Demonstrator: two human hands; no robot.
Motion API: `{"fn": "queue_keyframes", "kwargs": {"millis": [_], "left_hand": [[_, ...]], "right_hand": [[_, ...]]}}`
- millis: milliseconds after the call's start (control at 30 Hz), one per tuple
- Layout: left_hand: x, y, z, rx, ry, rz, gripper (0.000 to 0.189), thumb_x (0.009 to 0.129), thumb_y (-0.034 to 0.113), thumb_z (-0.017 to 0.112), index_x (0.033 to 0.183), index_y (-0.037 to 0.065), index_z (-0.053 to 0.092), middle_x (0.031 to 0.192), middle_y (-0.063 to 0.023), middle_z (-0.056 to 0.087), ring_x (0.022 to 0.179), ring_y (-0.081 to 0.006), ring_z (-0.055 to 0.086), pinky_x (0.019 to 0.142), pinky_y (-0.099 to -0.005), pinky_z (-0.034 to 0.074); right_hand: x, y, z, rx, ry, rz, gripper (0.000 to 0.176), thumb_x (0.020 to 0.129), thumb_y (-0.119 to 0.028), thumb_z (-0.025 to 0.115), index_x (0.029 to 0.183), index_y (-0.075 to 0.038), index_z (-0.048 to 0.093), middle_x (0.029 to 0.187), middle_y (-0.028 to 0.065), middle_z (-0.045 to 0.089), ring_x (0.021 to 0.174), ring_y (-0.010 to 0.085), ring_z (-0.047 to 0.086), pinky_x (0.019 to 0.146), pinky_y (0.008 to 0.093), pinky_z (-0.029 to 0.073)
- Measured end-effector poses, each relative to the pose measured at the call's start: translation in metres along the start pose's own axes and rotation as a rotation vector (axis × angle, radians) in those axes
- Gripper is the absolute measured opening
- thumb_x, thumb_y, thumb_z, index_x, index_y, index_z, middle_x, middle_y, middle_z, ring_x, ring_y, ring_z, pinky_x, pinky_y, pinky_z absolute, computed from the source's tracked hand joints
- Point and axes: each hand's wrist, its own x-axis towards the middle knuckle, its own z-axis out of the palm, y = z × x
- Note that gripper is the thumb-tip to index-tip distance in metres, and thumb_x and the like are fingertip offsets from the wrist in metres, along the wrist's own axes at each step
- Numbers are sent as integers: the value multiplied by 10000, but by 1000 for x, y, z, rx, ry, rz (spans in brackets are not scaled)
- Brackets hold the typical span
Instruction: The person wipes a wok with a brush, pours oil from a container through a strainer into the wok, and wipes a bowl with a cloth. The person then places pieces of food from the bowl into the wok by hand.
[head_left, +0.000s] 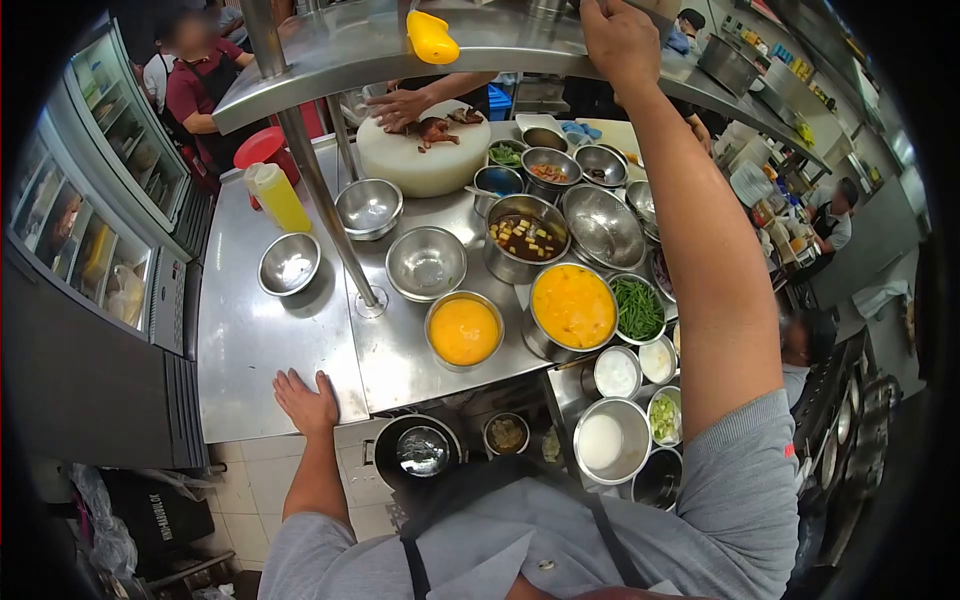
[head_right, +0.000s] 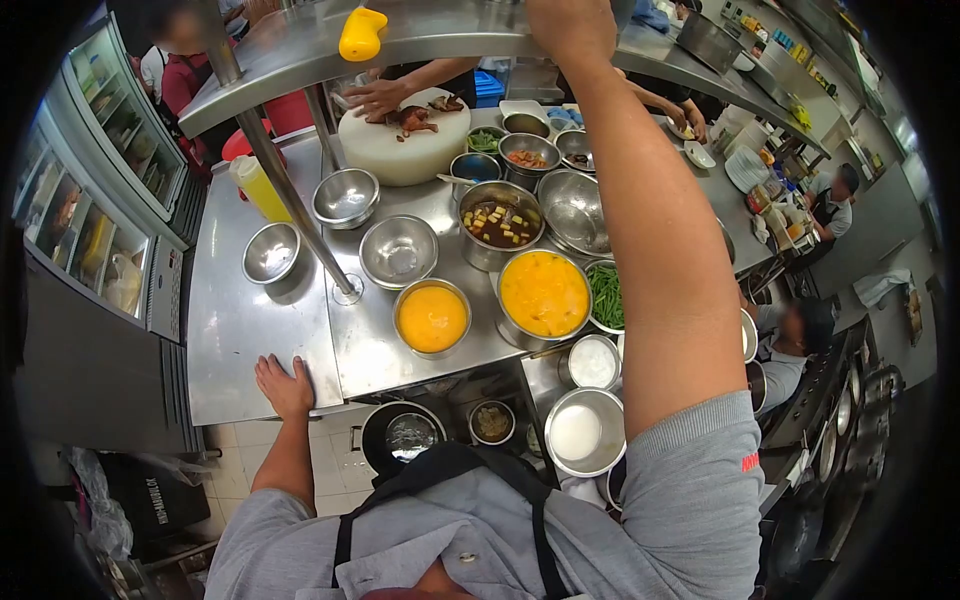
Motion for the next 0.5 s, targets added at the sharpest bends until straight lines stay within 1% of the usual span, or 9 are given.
{"fn": "queue_keyframes", "kwargs": {"millis": [167, 233, 333, 500], "left_hand": [[1, 2, -2, -4, 6, 8, 629, 881, 385, 531, 1297, -75, 425, 1412, -247, 352, 1354, -386, 252, 1143, -448, 159], [1, 0, 0, -2, 2, -1, 628, 881, 384, 533, 1296, -74, 427, 1415, -246, 348, 1358, -384, 247, 1144, -448, 155], [2, -1, 2, 2, -24, -17, 655, 867, 402, 538, 1316, -61, 421, 1436, -227, 329, 1374, -365, 227, 1154, -436, 139], [3, 0, 1, 1, -27, -28, 658, 866, 402, 539, 1318, -61, 420, 1439, -225, 326, 1376, -361, 225, 1155, -434, 138]], "right_hand": [[-1, -2, -2, -30, 2, 19, 379, 842, -334, 523, 808, 20, 653, 875, 247, 637, 882, 416, 594, 800, 479, 455], [-1, -5, -4, 5, -49, 57, 370, 844, -331, 522, 839, 14, 656, 911, 243, 637, 908, 409, 591, 816, 476, 451], [-2, -1, 0, 3, -8, 23, 366, 844, -331, 525, 858, 10, 657, 934, 241, 636, 923, 404, 589, 824, 473, 450], [-3, -4, -3, -13, -16, 48, 374, 847, -336, 524, 845, 14, 656, 926, 240, 638, 912, 404, 592, 816, 474, 453]]}}
